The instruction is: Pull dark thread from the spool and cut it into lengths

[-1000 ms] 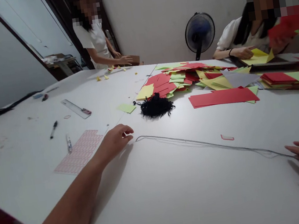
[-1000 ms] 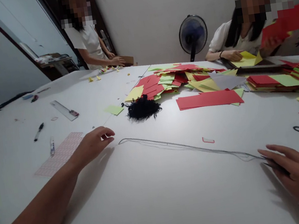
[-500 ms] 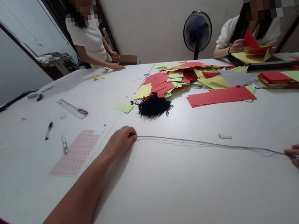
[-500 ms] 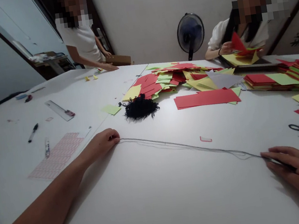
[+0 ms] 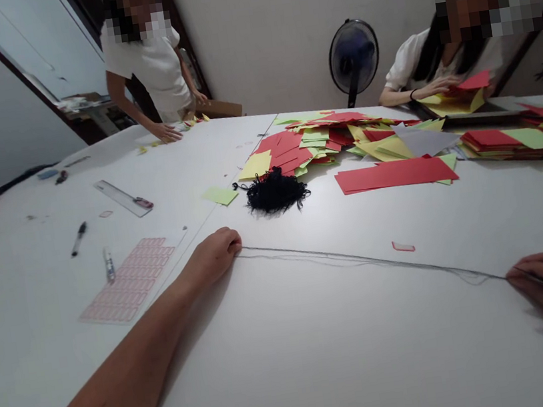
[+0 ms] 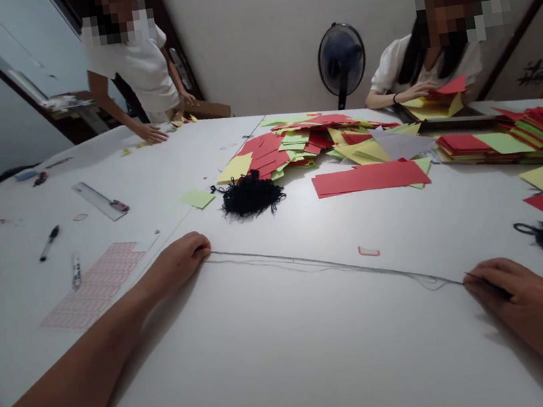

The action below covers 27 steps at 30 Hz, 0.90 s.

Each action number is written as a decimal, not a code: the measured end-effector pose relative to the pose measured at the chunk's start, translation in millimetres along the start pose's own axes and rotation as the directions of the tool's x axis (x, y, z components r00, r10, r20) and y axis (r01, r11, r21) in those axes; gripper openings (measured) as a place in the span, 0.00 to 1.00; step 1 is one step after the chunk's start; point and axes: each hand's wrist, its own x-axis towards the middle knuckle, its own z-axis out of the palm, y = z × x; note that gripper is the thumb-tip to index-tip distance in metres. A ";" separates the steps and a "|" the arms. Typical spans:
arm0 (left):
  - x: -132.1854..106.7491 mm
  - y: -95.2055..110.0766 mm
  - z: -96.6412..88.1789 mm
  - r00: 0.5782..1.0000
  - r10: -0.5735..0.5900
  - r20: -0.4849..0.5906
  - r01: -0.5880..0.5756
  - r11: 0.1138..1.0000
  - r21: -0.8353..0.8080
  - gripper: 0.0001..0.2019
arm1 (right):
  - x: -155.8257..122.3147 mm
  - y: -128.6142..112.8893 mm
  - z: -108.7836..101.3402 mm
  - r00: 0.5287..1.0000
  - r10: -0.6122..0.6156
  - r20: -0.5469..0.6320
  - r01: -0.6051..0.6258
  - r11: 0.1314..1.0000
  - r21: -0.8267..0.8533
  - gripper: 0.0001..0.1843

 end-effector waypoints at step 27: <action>12.2 -8.7 9.5 0.989 0.142 0.039 -0.141 0.990 -0.023 0.15 | 2.5 -26.6 -7.3 0.994 -0.036 0.101 0.025 0.993 0.112 0.14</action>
